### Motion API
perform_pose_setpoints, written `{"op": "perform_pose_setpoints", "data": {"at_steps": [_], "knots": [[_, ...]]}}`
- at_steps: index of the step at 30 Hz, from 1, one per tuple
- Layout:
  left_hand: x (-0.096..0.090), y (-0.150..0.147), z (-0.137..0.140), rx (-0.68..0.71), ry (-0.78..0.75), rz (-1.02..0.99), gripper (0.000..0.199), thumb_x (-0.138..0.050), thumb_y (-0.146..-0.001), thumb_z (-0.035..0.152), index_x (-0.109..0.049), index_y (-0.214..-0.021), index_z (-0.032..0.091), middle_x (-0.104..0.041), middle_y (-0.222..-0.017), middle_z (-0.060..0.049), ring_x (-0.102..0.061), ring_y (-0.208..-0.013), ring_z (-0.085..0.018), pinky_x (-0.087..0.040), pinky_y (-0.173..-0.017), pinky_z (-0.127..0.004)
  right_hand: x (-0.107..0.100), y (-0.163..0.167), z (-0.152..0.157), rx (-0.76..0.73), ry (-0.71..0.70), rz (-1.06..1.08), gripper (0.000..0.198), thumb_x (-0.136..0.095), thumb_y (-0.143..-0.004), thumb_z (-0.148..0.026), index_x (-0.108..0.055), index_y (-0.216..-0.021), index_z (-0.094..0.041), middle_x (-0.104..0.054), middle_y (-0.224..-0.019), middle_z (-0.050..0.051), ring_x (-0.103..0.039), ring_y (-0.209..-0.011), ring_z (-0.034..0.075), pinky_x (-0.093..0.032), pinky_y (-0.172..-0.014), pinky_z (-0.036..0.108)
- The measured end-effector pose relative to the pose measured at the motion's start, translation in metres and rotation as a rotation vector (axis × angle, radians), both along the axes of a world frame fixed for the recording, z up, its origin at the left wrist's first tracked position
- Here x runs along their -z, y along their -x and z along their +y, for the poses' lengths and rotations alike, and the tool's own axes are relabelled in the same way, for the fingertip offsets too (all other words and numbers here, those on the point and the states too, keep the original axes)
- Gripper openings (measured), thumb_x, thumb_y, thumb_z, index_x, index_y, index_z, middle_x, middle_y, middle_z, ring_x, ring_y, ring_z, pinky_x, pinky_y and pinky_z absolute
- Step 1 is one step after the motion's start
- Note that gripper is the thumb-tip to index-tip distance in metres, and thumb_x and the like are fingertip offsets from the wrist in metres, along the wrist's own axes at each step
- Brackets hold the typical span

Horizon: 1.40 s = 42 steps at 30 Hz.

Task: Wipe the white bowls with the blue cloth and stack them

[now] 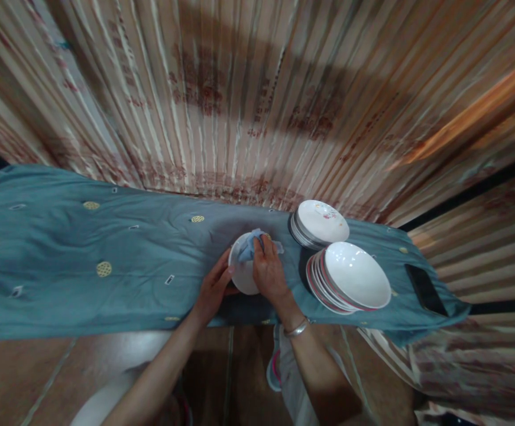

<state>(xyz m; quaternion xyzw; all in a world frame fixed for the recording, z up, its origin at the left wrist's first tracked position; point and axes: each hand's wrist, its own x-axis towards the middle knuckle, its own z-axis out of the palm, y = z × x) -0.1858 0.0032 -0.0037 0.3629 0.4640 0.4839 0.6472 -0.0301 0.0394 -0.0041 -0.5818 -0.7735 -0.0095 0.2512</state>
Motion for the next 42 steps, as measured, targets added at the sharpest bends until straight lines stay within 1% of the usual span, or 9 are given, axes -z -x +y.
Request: {"op": "perform_pose_setpoints", "data": {"at_steps": [7,14,19,23,29,33,36,39,42], "knots": [[0.000,0.000,0.001,-0.012,0.000,0.020,0.070,-0.066,-0.078,0.050,-0.049,-0.142,0.025,-0.064,-0.127,-0.008,-0.062,-0.109,-0.030,-0.061,-0.071,-0.037,0.000,-0.016,-0.002,0.041,0.044,-0.108,0.048,-0.039,-0.086,0.000,-0.051,-0.133,-0.004,-0.049,-0.139,0.027,-0.044,-0.131,0.031,-0.040,-0.106,0.053],[0.003,0.001,0.004,-0.044,-0.002,0.019,0.065,-0.065,-0.079,0.049,-0.054,-0.138,0.026,-0.058,-0.137,-0.007,-0.059,-0.115,-0.031,-0.062,-0.070,-0.034,-0.002,-0.028,-0.008,0.047,0.052,-0.175,0.034,-0.041,-0.089,-0.005,-0.061,-0.116,-0.010,-0.060,-0.123,0.021,-0.054,-0.113,0.027,-0.045,-0.099,0.043],[0.001,0.000,0.005,-0.063,0.010,0.020,0.064,-0.066,-0.078,0.048,-0.055,-0.137,0.025,-0.058,-0.137,-0.008,-0.059,-0.114,-0.031,-0.062,-0.073,-0.037,-0.010,-0.034,-0.016,0.022,0.108,-0.218,0.027,-0.044,-0.088,-0.005,-0.066,-0.101,-0.013,-0.064,-0.110,0.018,-0.055,-0.107,0.026,-0.046,-0.095,0.042],[0.001,-0.001,0.006,-0.072,0.006,-0.001,0.062,-0.066,-0.079,0.048,-0.056,-0.136,0.025,-0.058,-0.138,-0.007,-0.059,-0.116,-0.031,-0.062,-0.072,-0.035,-0.015,-0.036,-0.021,0.019,0.159,-0.230,0.023,-0.045,-0.088,-0.005,-0.067,-0.092,-0.013,-0.065,-0.104,0.018,-0.055,-0.104,0.026,-0.046,-0.093,0.041],[0.000,0.000,0.007,-0.075,0.020,-0.031,0.063,-0.067,-0.079,0.045,-0.055,-0.137,0.024,-0.055,-0.140,-0.008,-0.059,-0.115,-0.031,-0.062,-0.066,-0.032,-0.023,-0.037,-0.027,-0.011,0.185,-0.255,0.020,-0.048,-0.088,-0.007,-0.064,-0.079,-0.016,-0.067,-0.091,0.012,-0.058,-0.093,0.023,-0.046,-0.091,0.037],[0.000,0.000,0.006,-0.061,0.025,-0.025,0.061,-0.067,-0.079,0.045,-0.056,-0.136,0.025,-0.056,-0.140,-0.007,-0.060,-0.114,-0.030,-0.062,-0.067,-0.033,-0.026,-0.033,-0.030,-0.046,0.228,-0.326,0.020,-0.050,-0.089,-0.009,-0.064,-0.076,-0.016,-0.067,-0.082,0.009,-0.061,-0.087,0.022,-0.047,-0.088,0.034],[0.002,0.000,0.006,-0.073,0.026,-0.011,0.060,-0.066,-0.080,0.044,-0.056,-0.136,0.025,-0.055,-0.141,-0.007,-0.059,-0.116,-0.030,-0.062,-0.069,-0.033,-0.025,-0.029,-0.033,-0.108,0.244,-0.347,0.020,-0.049,-0.091,-0.011,-0.064,-0.077,-0.016,-0.068,-0.081,0.009,-0.062,-0.085,0.021,-0.048,-0.085,0.033],[0.004,0.000,0.006,-0.086,0.019,-0.012,0.060,-0.066,-0.079,0.045,-0.057,-0.135,0.024,-0.056,-0.140,-0.008,-0.058,-0.118,-0.031,-0.061,-0.074,-0.034,-0.021,-0.026,-0.034,-0.146,0.289,-0.322,0.022,-0.049,-0.092,-0.014,-0.064,-0.078,-0.016,-0.069,-0.083,0.008,-0.063,-0.085,0.020,-0.048,-0.081,0.032],[0.006,0.000,0.007,-0.088,0.028,-0.031,0.062,-0.067,-0.079,0.046,-0.056,-0.135,0.023,-0.058,-0.137,-0.009,-0.060,-0.114,-0.030,-0.061,-0.073,-0.035,-0.018,-0.026,-0.033,-0.168,0.326,-0.237,0.024,-0.047,-0.093,-0.015,-0.066,-0.080,-0.017,-0.070,-0.084,0.007,-0.065,-0.085,0.018,-0.047,-0.081,0.030]]}}
